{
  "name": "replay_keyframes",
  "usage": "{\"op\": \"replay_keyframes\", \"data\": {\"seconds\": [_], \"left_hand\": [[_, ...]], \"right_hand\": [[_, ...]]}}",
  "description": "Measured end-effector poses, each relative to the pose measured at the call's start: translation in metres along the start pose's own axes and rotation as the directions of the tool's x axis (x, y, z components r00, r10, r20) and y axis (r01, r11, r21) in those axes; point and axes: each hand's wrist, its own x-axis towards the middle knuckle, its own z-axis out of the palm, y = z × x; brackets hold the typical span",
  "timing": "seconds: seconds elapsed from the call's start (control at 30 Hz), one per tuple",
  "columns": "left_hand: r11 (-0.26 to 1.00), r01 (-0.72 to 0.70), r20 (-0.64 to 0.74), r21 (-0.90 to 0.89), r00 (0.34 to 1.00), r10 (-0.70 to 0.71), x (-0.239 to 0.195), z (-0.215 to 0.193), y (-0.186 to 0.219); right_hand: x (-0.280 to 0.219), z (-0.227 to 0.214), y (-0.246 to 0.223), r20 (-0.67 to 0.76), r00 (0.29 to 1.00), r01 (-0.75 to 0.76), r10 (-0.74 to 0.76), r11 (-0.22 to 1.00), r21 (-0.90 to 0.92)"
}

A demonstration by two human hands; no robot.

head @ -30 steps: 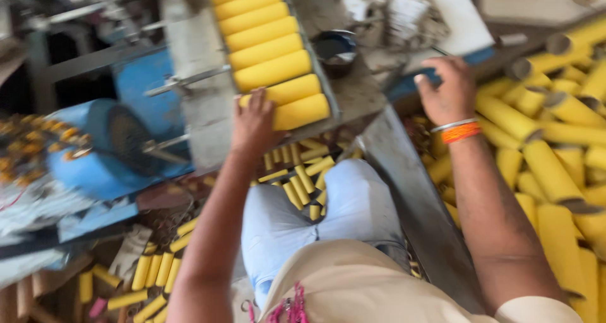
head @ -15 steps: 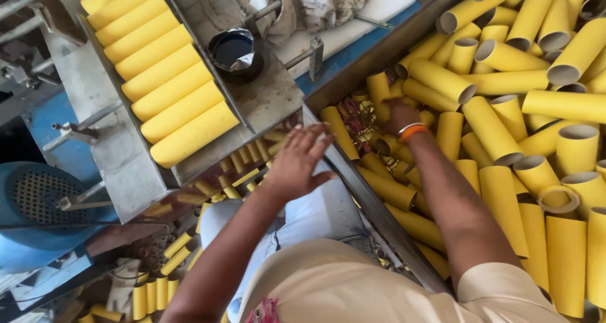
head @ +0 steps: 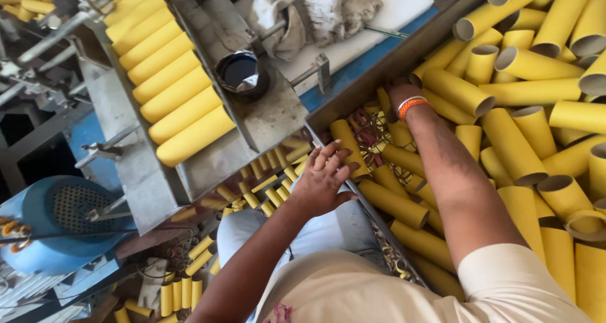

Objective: The person repeatedly picks up yellow cylindrical objects from a pile, places them onto a conveyor belt, and then collects them as they exit the machine. The person handles the cylinders by hand throughout the process.

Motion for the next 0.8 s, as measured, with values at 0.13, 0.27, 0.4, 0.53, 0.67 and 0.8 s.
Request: {"op": "replay_keyframes", "data": {"seconds": [0.13, 0.27, 0.4, 0.53, 0.67, 0.8], "left_hand": [[1.0, 0.006, -0.036, -0.026, 0.999, -0.007, 0.003, -0.001, 0.001], [0.999, 0.032, -0.003, -0.012, 0.999, -0.032, 0.001, 0.007, 0.002], [0.999, 0.019, 0.009, -0.038, 1.0, -0.018, 0.004, 0.012, -0.004], [0.989, -0.026, -0.112, -0.146, 0.994, 0.009, -0.018, 0.008, -0.008], [0.919, 0.037, -0.146, -0.392, 0.984, -0.101, -0.065, -0.008, -0.014], [0.944, 0.074, -0.471, -0.321, 0.852, -0.227, -0.105, -0.045, -0.019]], "right_hand": [[0.002, -0.016, -0.031, 0.224, 0.972, -0.042, 0.07, 0.991, -0.129], [-0.036, -0.043, -0.079, 0.272, 0.962, 0.035, -0.013, 0.997, -0.075], [-0.094, -0.12, -0.086, 0.157, 0.987, 0.028, -0.033, 0.999, 0.035], [-0.128, -0.222, -0.08, 0.06, 0.996, -0.078, 0.062, 0.945, 0.319], [-0.148, -0.315, -0.094, -0.153, 0.987, 0.036, 0.042, 0.878, 0.478], [-0.14, -0.365, -0.131, -0.291, 0.938, 0.113, 0.187, 0.628, 0.77]]}}
